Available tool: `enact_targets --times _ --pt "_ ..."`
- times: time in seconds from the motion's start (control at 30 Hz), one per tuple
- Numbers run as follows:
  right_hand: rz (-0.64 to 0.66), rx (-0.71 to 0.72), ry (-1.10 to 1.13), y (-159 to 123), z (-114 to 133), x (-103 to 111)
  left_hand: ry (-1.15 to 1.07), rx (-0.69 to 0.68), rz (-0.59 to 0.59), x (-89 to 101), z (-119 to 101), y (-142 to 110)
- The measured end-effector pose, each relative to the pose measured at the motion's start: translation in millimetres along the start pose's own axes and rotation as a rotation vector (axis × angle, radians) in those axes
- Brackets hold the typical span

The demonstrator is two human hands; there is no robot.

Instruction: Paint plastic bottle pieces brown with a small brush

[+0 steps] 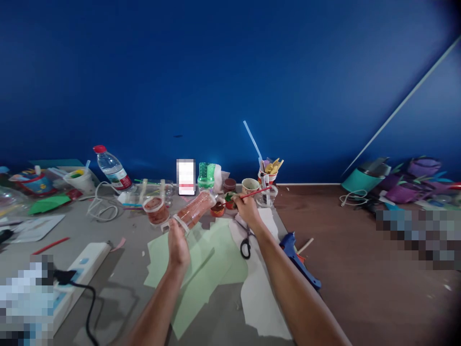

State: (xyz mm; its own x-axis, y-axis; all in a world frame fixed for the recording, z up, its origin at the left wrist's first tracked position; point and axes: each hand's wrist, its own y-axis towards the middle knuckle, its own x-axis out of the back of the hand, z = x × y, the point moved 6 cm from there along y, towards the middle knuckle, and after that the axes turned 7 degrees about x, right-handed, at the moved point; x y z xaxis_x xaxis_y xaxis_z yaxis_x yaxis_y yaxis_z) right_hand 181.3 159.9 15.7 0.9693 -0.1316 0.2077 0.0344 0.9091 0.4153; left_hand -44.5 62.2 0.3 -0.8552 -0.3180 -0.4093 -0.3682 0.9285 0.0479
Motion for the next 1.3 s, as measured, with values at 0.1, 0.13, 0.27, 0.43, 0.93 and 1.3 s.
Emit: enact_targets --times 0.1,0.13,0.27,0.43,0.93,1.3 --pt "-0.047 0.007 0.037 0.9 6.4 6.7 -0.019 0.004 0.010 -0.8 0.9 0.4" --pt "-0.062 0.007 0.048 1.3 8.4 9.2 -0.027 0.005 0.013 -1.0 1.4 0.6" --pt "-0.116 -0.013 0.138 2.5 11.8 16.5 -0.037 0.005 0.008 0.0 3.1 1.8" --pt "-0.163 -0.024 0.230 2.4 10.1 17.9 -0.019 0.006 -0.011 1.8 3.3 2.7" --pt "-0.145 -0.027 0.192 -1.7 4.5 12.5 0.011 0.018 -0.024 1.2 0.9 1.5" --pt "-0.194 -0.113 0.253 -4.4 -2.6 16.5 -0.024 -0.040 -0.013 -1.5 -4.2 -2.0"
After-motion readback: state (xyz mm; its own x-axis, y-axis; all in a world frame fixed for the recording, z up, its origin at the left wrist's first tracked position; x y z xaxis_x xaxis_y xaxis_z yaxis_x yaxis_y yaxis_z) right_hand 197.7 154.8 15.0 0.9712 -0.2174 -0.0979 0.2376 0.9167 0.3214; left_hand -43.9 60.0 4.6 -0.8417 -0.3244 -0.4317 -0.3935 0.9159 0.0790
